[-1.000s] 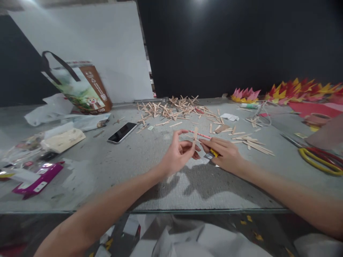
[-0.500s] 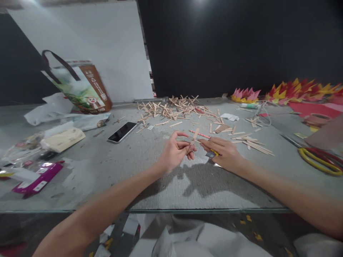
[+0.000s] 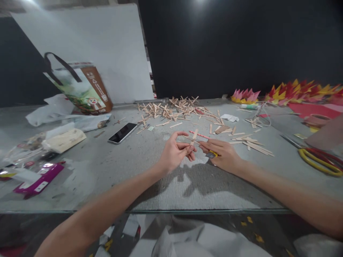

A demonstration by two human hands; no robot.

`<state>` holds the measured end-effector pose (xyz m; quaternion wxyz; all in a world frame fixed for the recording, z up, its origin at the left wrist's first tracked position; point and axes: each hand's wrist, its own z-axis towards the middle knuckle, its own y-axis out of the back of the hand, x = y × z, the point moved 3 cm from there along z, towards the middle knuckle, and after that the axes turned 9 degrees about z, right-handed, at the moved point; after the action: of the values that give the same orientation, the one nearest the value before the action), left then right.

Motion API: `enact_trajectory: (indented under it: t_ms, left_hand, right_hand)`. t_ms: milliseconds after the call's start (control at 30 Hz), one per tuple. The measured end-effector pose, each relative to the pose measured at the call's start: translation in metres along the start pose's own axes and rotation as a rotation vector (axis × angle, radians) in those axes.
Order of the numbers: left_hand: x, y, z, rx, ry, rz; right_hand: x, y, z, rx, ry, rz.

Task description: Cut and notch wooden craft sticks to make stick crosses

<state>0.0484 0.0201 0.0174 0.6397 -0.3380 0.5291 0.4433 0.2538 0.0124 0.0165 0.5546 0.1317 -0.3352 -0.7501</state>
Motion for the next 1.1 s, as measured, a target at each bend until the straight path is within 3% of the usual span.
enact_trajectory:
  t_ms: [367, 1100]
  left_hand:
    - [0.0001, -0.0034, -0.0037, -0.004, 0.011, -0.007]
    - [0.0054, -0.0058, -0.0044, -0.021, 0.052, -0.084]
  right_hand:
    - [-0.0058, 0.0074, 0.0005, 0.006, 0.006, -0.004]
    - [0.0003, -0.0004, 0.0002, 0.014, 0.044, -0.013]
